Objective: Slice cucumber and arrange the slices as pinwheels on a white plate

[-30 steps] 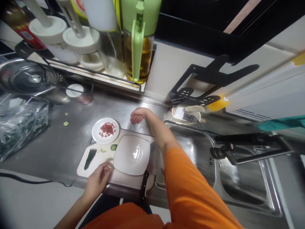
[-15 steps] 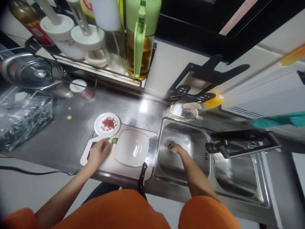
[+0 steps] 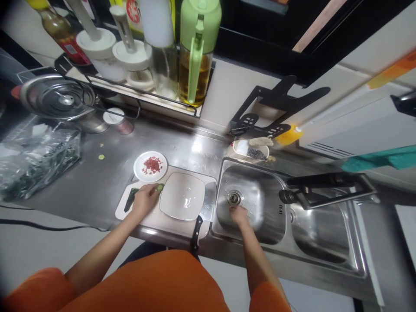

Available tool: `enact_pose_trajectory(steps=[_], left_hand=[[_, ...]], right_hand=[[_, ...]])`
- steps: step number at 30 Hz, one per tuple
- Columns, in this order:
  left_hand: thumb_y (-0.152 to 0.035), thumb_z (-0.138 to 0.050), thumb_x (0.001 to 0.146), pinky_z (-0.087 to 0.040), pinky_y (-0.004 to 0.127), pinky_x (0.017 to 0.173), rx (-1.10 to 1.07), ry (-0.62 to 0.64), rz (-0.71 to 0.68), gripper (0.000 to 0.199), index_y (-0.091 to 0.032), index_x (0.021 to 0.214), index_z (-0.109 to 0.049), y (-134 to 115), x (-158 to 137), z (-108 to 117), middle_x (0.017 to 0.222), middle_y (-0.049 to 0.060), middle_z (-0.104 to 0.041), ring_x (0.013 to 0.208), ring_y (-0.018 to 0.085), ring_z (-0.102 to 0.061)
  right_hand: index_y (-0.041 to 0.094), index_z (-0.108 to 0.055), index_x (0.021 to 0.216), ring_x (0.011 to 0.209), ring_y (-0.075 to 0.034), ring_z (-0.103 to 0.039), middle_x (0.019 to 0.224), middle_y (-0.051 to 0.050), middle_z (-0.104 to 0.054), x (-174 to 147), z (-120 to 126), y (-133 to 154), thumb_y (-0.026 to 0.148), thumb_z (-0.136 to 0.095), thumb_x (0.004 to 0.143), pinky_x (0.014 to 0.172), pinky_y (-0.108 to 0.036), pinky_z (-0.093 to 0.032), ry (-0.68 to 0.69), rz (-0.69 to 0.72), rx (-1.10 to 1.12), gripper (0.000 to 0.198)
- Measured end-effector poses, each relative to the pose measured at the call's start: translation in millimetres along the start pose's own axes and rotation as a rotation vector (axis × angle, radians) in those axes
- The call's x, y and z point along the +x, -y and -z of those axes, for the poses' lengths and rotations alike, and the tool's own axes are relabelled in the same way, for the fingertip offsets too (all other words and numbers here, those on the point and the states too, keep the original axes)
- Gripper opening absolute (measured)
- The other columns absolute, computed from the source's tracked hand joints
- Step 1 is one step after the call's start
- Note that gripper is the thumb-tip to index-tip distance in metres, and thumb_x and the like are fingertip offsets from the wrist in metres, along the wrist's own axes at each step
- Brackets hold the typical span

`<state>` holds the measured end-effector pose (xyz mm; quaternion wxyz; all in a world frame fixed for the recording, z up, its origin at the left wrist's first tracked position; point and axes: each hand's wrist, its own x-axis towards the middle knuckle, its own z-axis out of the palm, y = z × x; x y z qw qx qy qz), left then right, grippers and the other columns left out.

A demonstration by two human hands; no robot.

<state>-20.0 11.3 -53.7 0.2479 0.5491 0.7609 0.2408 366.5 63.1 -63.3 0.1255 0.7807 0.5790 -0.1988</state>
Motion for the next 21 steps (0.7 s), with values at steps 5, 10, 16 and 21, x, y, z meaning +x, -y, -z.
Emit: enact_pose_trajectory(steps=[5,10,16,21], left_hand=[[-0.028,-0.055,0.076,-0.046,0.03,0.079,0.042,0.012,0.06,0.02,-0.019,0.091,-0.065,-1,4,-1,0.087,0.006,-0.067,0.082,0.021,-0.06],[-0.029,-0.057,0.073,-0.045,0.029,0.076,0.039,0.019,0.105,0.022,-0.017,0.09,-0.065,-2,7,-1,0.086,0.007,-0.067,0.08,0.02,-0.06],[-0.034,-0.057,0.074,-0.045,0.029,0.075,0.03,0.024,0.12,0.028,-0.017,0.094,-0.066,-5,8,1,0.085,0.006,-0.067,0.075,0.019,-0.059],[-0.034,-0.057,0.074,-0.045,0.029,0.075,0.001,-0.009,0.117,0.03,-0.017,0.097,-0.066,-5,6,1,0.085,0.006,-0.067,0.074,0.018,-0.059]], right_hand=[[0.016,-0.069,0.098,0.09,-0.022,-0.062,0.097,-0.012,-0.069,-3,6,2,0.021,-0.046,0.084,0.079,-0.028,-0.042,-0.026,0.043,0.065,0.027],[0.013,-0.067,0.093,0.091,-0.021,-0.058,0.097,-0.011,-0.068,-28,11,42,0.022,-0.042,0.085,0.084,-0.028,-0.04,-0.173,0.195,0.235,0.028],[0.015,-0.067,0.089,0.089,-0.019,-0.054,0.09,-0.008,-0.067,-69,3,104,0.018,-0.042,0.085,0.088,-0.029,-0.036,-0.242,0.51,0.355,0.025],[0.016,-0.066,0.083,0.084,-0.02,-0.053,0.079,-0.007,-0.065,-81,-9,124,0.017,-0.042,0.086,0.081,-0.029,-0.038,-0.221,0.625,0.4,0.024]])
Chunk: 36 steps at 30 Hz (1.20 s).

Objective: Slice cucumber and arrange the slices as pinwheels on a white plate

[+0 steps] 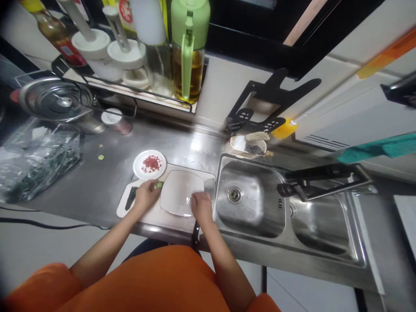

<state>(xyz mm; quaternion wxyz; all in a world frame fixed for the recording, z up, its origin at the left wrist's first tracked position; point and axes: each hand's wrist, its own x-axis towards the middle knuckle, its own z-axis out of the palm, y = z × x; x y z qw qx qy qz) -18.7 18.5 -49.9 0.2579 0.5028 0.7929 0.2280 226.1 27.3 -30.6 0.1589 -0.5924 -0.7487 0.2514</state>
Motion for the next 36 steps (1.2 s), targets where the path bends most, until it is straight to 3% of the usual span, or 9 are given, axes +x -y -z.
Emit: enact_pose_trajectory(steps=[13,28,36], left_hand=[[-0.035,-0.055,0.078,-0.043,0.028,0.072,-0.044,-0.052,0.064,0.024,-0.017,0.088,-0.067,-3,-1,-2,0.079,0.005,-0.066,0.073,0.018,-0.058],[-0.032,-0.054,0.077,-0.041,0.025,0.068,-0.054,0.005,0.2,0.018,-0.021,0.082,-0.068,-2,0,7,0.077,0.002,-0.07,0.072,0.018,-0.062],[-0.028,-0.046,0.082,-0.04,0.028,0.067,0.196,-0.014,0.022,0.023,-0.02,0.086,-0.068,-3,-3,12,0.082,0.007,-0.07,0.075,0.02,-0.062]], right_hand=[[0.017,-0.066,0.08,0.08,-0.019,-0.053,0.076,-0.006,-0.064,-3,-8,0,0.016,-0.043,0.085,0.079,-0.03,-0.038,-0.018,0.033,0.003,0.023],[0.016,-0.065,0.079,0.078,-0.018,-0.054,0.075,-0.006,-0.064,0,-9,4,0.016,-0.044,0.085,0.08,-0.03,-0.037,0.038,0.031,-0.041,0.023],[0.017,-0.065,0.08,0.079,-0.018,-0.054,0.076,-0.006,-0.064,2,-9,5,0.017,-0.042,0.086,0.082,-0.03,-0.037,0.059,0.044,-0.026,0.023]])
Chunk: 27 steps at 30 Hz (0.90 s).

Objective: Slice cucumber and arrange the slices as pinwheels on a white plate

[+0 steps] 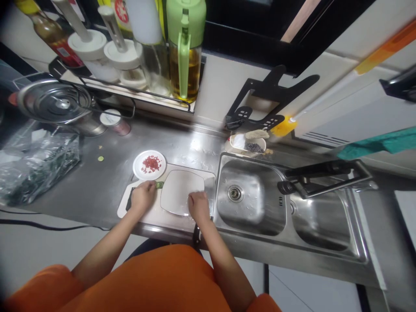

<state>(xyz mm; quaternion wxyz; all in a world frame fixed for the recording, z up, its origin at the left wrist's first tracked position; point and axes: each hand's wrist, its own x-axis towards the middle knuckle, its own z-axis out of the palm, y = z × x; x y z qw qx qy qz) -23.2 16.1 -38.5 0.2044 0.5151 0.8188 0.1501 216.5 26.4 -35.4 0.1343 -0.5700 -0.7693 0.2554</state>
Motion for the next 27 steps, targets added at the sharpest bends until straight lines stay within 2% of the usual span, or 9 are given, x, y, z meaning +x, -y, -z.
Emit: enact_pose_trajectory(steps=[3,6,11,15,20,23,27], left_hand=[[-0.029,-0.049,0.08,-0.042,0.026,0.068,-0.113,0.001,-0.008,0.02,-0.02,0.084,-0.068,1,-1,5,0.08,0.004,-0.07,0.073,0.018,-0.062],[-0.035,-0.054,0.077,-0.043,0.024,0.064,-0.321,0.069,0.026,0.02,-0.02,0.081,-0.066,-2,0,12,0.07,0.0,-0.067,0.064,0.014,-0.059],[-0.041,-0.06,0.073,-0.043,0.022,0.055,-0.634,0.362,-0.052,0.026,-0.016,0.076,-0.064,-24,5,13,0.067,0.001,-0.067,0.058,0.012,-0.057],[-0.042,-0.063,0.071,-0.043,0.023,0.054,-0.651,0.511,-0.096,0.026,-0.016,0.076,-0.066,-42,9,6,0.066,0.001,-0.066,0.057,0.013,-0.057],[-0.039,-0.064,0.07,-0.047,0.024,0.06,-0.671,0.606,-0.141,0.025,-0.017,0.083,-0.066,-46,13,-6,0.072,0.002,-0.068,0.064,0.014,-0.061],[-0.034,-0.063,0.071,-0.049,0.025,0.065,-0.645,0.615,-0.191,0.023,-0.018,0.086,-0.066,-45,16,-12,0.076,0.003,-0.069,0.07,0.015,-0.063],[-0.024,-0.059,0.072,-0.049,0.026,0.068,-0.493,0.511,-0.299,0.016,-0.019,0.086,-0.065,-52,24,-17,0.077,0.002,-0.068,0.071,0.015,-0.062]], right_hand=[[0.017,-0.066,0.083,0.08,-0.019,-0.055,0.078,-0.006,-0.066,2,2,2,0.018,-0.043,0.086,0.083,-0.032,-0.037,-0.004,-0.016,0.043,0.023],[0.017,-0.067,0.085,0.082,-0.019,-0.056,0.081,-0.007,-0.067,8,1,7,0.017,-0.045,0.084,0.084,-0.033,-0.039,-0.001,-0.054,0.126,0.022],[0.02,-0.067,0.1,0.085,-0.018,-0.057,0.09,-0.004,-0.069,28,-1,23,0.024,-0.051,0.08,0.081,-0.032,-0.043,0.02,-0.191,0.397,0.026],[0.02,-0.069,0.094,0.08,-0.016,-0.06,0.088,-0.003,-0.069,44,0,30,0.029,-0.056,0.077,0.074,-0.028,-0.046,0.114,-0.298,0.667,0.024],[0.018,-0.068,0.075,0.067,-0.014,-0.059,0.072,-0.001,-0.067,48,-1,23,0.029,-0.061,0.068,0.061,-0.024,-0.044,0.202,-0.377,0.771,0.015],[0.018,-0.065,0.069,0.062,-0.013,-0.056,0.065,0.001,-0.063,47,-6,16,0.029,-0.063,0.064,0.057,-0.022,-0.042,0.166,-0.428,0.784,0.013],[0.017,-0.064,0.071,0.06,-0.012,-0.055,0.065,0.001,-0.063,50,-13,9,0.025,-0.059,0.063,0.056,-0.022,-0.041,0.134,-0.5,0.84,0.012]])
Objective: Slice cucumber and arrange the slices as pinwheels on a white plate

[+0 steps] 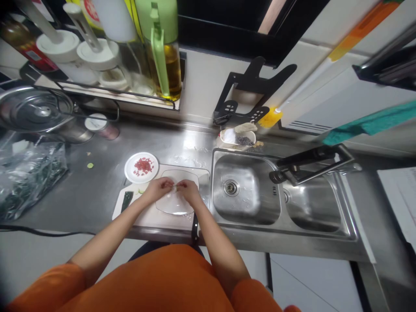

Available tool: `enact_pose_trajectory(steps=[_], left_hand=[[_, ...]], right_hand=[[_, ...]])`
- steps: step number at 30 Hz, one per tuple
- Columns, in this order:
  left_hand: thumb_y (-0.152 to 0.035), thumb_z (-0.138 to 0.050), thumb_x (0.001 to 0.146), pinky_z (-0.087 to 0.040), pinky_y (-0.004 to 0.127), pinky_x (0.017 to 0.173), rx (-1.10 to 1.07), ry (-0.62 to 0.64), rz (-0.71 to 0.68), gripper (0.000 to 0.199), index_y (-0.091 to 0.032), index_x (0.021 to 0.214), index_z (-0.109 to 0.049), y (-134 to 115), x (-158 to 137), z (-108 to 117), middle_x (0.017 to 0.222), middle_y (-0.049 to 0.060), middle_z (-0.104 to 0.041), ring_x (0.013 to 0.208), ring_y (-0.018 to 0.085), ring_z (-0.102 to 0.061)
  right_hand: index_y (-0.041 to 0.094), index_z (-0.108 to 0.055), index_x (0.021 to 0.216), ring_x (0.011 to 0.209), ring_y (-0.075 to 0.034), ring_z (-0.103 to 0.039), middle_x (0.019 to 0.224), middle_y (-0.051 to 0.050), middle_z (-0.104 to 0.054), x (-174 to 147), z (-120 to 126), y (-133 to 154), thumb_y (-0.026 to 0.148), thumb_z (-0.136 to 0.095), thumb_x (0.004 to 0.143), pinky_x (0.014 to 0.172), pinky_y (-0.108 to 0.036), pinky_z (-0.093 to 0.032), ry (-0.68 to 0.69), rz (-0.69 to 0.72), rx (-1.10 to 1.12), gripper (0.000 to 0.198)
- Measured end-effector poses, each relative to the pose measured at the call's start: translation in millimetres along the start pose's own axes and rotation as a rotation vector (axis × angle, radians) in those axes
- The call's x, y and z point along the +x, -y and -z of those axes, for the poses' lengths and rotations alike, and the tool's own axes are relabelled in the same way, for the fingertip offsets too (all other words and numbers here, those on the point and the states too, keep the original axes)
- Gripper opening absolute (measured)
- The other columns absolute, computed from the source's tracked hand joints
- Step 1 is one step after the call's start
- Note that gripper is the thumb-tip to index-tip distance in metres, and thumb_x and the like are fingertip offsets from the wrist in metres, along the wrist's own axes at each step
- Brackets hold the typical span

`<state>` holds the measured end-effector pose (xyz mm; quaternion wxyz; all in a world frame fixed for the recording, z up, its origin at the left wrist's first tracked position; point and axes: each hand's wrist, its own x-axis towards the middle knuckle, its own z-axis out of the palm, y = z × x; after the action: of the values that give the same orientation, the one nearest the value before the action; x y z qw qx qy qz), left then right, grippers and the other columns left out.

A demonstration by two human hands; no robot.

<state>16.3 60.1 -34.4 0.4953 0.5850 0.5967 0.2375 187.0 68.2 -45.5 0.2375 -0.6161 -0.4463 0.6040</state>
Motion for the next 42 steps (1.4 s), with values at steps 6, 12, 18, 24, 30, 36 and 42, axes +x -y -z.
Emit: enact_pose_trajectory(steps=[6,12,18,24,30,36,42], left_hand=[[-0.014,-0.049,0.079,-0.047,0.029,0.079,0.384,-0.021,-0.355,0.017,-0.019,0.084,-0.065,-3,32,-3,0.086,0.005,-0.065,0.084,0.017,-0.059],[-0.019,-0.042,0.089,-0.046,0.033,0.082,0.568,-0.029,-0.623,0.023,-0.017,0.088,-0.064,12,52,-11,0.089,0.009,-0.063,0.089,0.019,-0.056],[-0.018,-0.041,0.089,-0.046,0.036,0.085,0.617,-0.024,-0.689,0.024,-0.017,0.091,-0.065,23,54,-15,0.093,0.01,-0.063,0.093,0.019,-0.056],[-0.016,-0.045,0.087,-0.043,0.04,0.092,0.608,-0.079,-0.691,0.023,-0.017,0.096,-0.066,22,50,-14,0.104,0.011,-0.064,0.107,0.022,-0.053],[-0.019,-0.045,0.087,-0.04,0.043,0.091,0.656,-0.159,-0.57,0.029,-0.018,0.11,-0.063,21,30,-17,0.113,0.012,-0.063,0.111,0.025,-0.049],[-0.017,-0.043,0.087,-0.037,0.045,0.09,0.749,-0.146,-0.482,0.04,-0.016,0.125,-0.054,21,17,-27,0.129,0.014,-0.054,0.117,0.03,-0.042],[-0.015,-0.042,0.085,-0.035,0.045,0.088,0.804,-0.102,-0.437,0.046,-0.017,0.131,-0.048,24,15,-32,0.138,0.012,-0.047,0.119,0.031,-0.039]], right_hand=[[0.018,-0.058,0.08,0.058,-0.014,-0.056,0.061,0.003,-0.06,18,3,2,0.023,-0.058,0.062,0.056,-0.024,-0.041,-0.218,-0.017,-0.105,0.018],[0.021,-0.053,0.07,0.061,-0.014,-0.053,0.062,0.003,-0.057,29,4,7,0.021,-0.056,0.066,0.06,-0.025,-0.037,-0.362,0.076,-0.358,0.005],[0.02,-0.054,0.073,0.064,-0.015,-0.05,0.065,0.001,-0.058,27,-2,8,0.015,-0.051,0.071,0.059,-0.024,-0.032,-0.358,0.111,-0.533,0.006],[0.02,-0.054,0.077,0.064,-0.015,-0.049,0.066,0.0,-0.057,26,-4,13,0.014,-0.05,0.077,0.06,-0.025,-0.03,-0.293,0.135,-0.7,0.007],[0.017,-0.057,0.085,0.08,-0.02,-0.049,0.081,-0.007,-0.059,6,1,7,0.018,-0.041,0.088,0.07,-0.03,-0.036,-0.328,0.301,-0.833,0.016],[0.018,-0.059,0.113,0.103,-0.027,-0.041,0.112,-0.012,-0.058,-21,-7,-17,0.015,-0.041,0.088,0.083,-0.04,-0.038,-0.267,0.517,-0.977,0.031],[0.02,-0.048,0.132,0.117,-0.032,-0.035,0.132,-0.01,-0.05,-24,-14,-28,0.019,-0.04,0.09,0.086,-0.044,-0.037,-0.228,0.509,-1.05,0.042]])
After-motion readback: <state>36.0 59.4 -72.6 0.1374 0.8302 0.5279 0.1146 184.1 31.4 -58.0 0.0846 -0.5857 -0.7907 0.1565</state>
